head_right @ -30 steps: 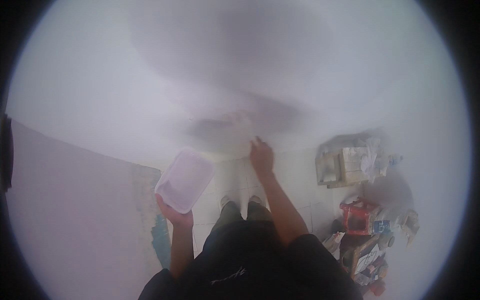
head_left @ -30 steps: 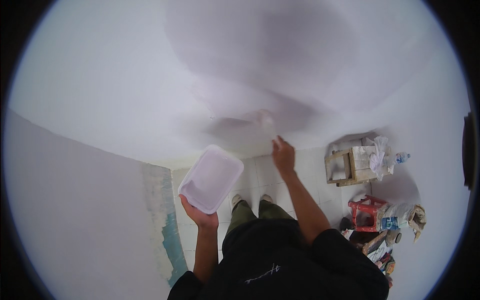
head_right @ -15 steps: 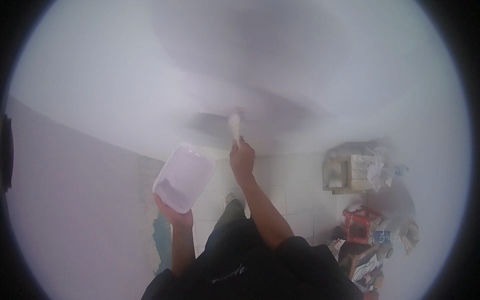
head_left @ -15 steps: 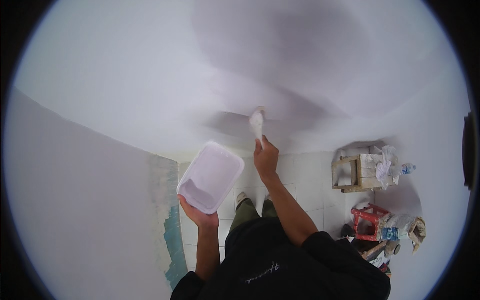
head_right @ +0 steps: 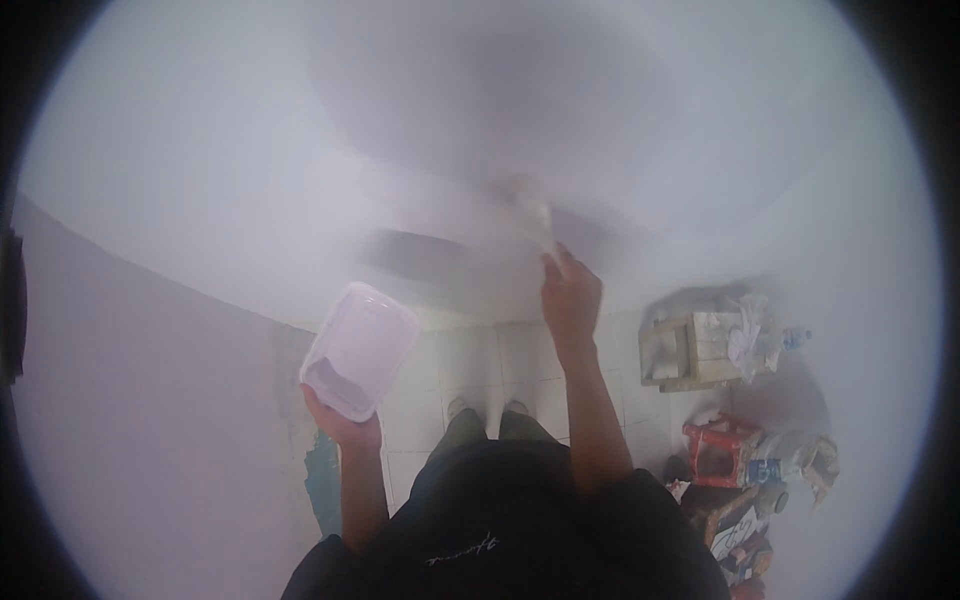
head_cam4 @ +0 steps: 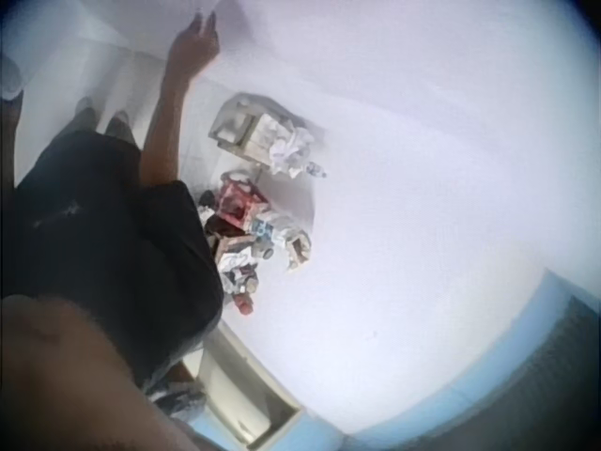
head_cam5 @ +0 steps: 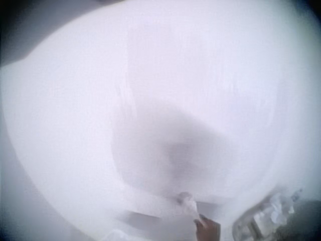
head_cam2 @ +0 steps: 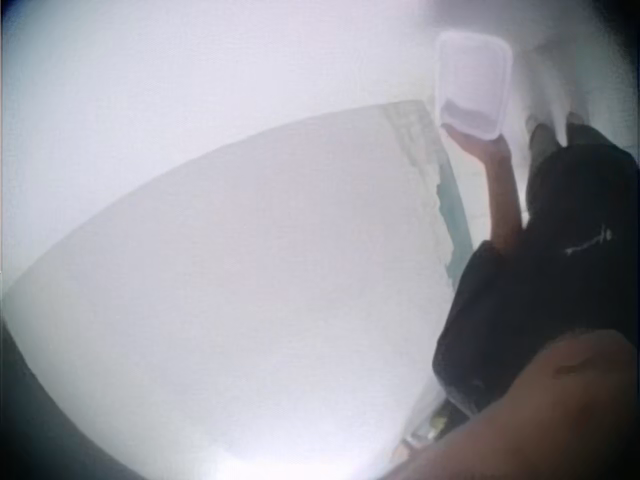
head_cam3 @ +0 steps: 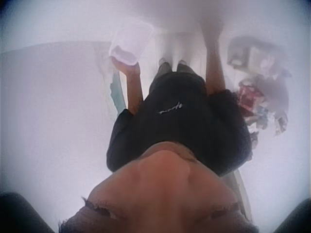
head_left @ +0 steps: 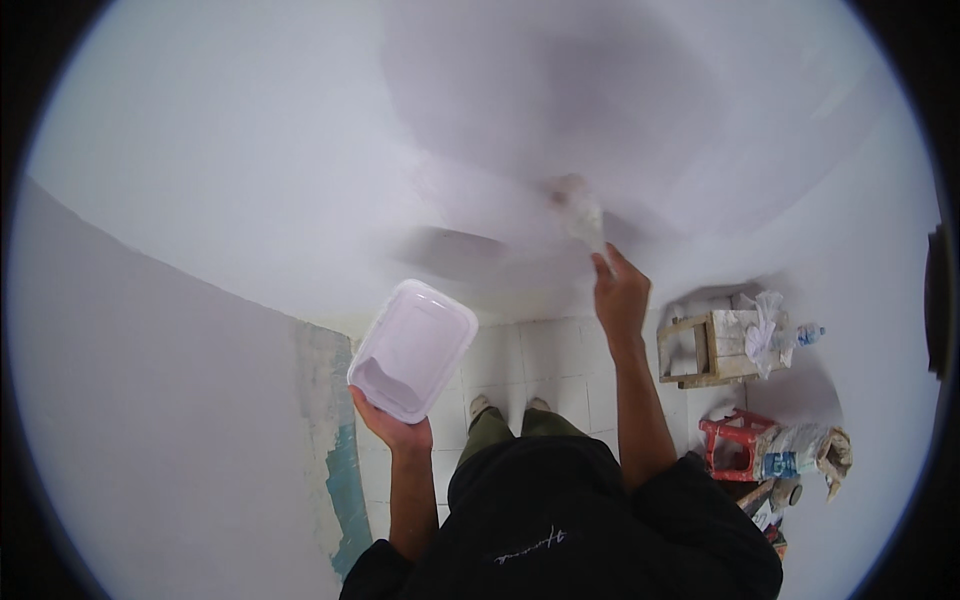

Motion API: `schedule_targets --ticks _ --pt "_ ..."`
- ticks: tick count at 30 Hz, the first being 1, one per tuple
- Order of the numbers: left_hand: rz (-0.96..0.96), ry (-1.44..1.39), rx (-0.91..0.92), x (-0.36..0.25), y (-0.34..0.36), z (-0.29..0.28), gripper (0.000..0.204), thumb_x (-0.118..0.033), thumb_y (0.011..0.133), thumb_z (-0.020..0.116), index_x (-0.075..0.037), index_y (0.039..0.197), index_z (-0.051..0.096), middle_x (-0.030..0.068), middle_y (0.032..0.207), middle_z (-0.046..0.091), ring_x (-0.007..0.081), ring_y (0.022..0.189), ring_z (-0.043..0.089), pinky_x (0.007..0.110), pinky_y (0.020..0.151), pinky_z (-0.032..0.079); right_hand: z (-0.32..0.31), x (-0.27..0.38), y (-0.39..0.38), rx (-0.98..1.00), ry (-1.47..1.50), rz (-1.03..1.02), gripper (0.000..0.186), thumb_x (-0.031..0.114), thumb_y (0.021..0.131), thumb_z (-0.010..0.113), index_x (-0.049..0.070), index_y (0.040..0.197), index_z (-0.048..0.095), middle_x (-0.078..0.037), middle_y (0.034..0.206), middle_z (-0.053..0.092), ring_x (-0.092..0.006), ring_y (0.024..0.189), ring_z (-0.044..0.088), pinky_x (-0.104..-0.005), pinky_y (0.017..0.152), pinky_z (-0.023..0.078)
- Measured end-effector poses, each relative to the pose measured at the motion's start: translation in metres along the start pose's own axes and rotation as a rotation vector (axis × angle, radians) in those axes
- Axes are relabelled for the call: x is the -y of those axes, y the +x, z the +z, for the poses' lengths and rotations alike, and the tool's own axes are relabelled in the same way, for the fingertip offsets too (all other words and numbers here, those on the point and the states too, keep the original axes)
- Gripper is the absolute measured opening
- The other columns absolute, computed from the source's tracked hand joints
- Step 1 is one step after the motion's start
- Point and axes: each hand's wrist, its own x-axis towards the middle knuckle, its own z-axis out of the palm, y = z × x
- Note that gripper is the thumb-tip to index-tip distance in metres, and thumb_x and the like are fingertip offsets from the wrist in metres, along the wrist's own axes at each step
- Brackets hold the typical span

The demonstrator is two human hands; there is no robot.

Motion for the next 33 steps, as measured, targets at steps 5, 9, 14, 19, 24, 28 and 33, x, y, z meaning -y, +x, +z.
schedule_targets --ticks 5,9,14,19,24,28,33 --pt "0.004 0.001 -0.036 0.005 0.001 -0.005 0.061 -0.053 0.102 0.029 -0.01 0.144 0.037 0.0063 0.142 0.045 0.0262 0.135 0.04 0.044 0.111 0.032 0.007 0.008 -0.018 -0.148 -0.067 0.044 0.04 0.01 0.095 0.055 0.0 0.134 0.052 -0.023 0.093 0.059 -0.039 0.082 0.061 -0.0464 0.07 0.048" --pt "0.013 0.018 -0.064 0.002 0.001 -0.006 0.06 -0.053 0.102 0.03 -0.01 0.144 0.038 0.0065 0.142 0.044 0.0266 0.135 0.04 0.044 0.111 0.032 0.068 0.052 -0.039 0.046 0.054 0.093 0.053 0.005 0.096 0.052 -0.001 0.145 0.036 -0.026 0.102 0.054 -0.0412 0.084 0.058 -0.0481 0.074 0.048" --pt "0.079 0.019 -0.126 -0.006 0.002 -0.003 0.06 -0.052 0.102 0.03 -0.009 0.143 0.038 0.0081 0.142 0.044 0.0284 0.135 0.04 0.046 0.111 0.033 0.108 0.116 -0.053 0.37 0.308 0.143 0.047 0.007 0.095 0.055 0.003 0.141 0.044 -0.026 0.1 0.06 -0.0432 0.091 0.061 -0.0467 0.079 0.049" --pt "0.176 0.056 -0.161 -0.02 0.001 0.009 0.06 -0.052 0.102 0.031 -0.009 0.143 0.038 0.0087 0.142 0.044 0.0284 0.134 0.041 0.045 0.111 0.034 0.103 0.069 -0.034 0.325 0.421 0.109 0.038 0.015 0.097 0.057 -0.002 0.132 0.054 -0.026 0.112 0.066 -0.0386 0.106 0.064 -0.0408 0.09 0.049" --pt "0.207 0.049 -0.119 -0.022 0.0 0.005 0.06 -0.052 0.102 0.032 -0.008 0.142 0.038 0.0087 0.141 0.045 0.0283 0.134 0.041 0.045 0.111 0.034 0.012 0.01 0.004 0.244 0.349 0.282 0.042 0.018 0.099 0.05 -0.003 0.136 0.05 -0.026 0.118 0.063 -0.0398 0.107 0.062 -0.0438 0.093 0.047" --pt "0.164 0.006 -0.132 -0.021 0.002 0.006 0.061 -0.053 0.101 0.033 -0.009 0.143 0.038 0.0084 0.142 0.044 0.028 0.134 0.04 0.045 0.111 0.033 -0.003 0.023 0.002 -0.09 0.257 0.197 0.045 0.025 0.103 0.045 -0.004 0.138 0.047 -0.026 0.121 0.06 -0.0406 0.105 0.061 -0.0444 0.091 0.047" --pt "0.188 0.01 -0.168 -0.023 0.0 0.014 0.062 -0.053 0.101 0.033 -0.009 0.144 0.036 0.008 0.143 0.043 0.0279 0.135 0.04 0.045 0.112 0.033 0.079 0.071 -0.035 0.017 0.167 0.117 0.053 0.023 0.104 0.044 0.003 0.151 0.031 -0.022 0.096 0.057 -0.0316 0.084 0.057 -0.0432 0.081 0.045"
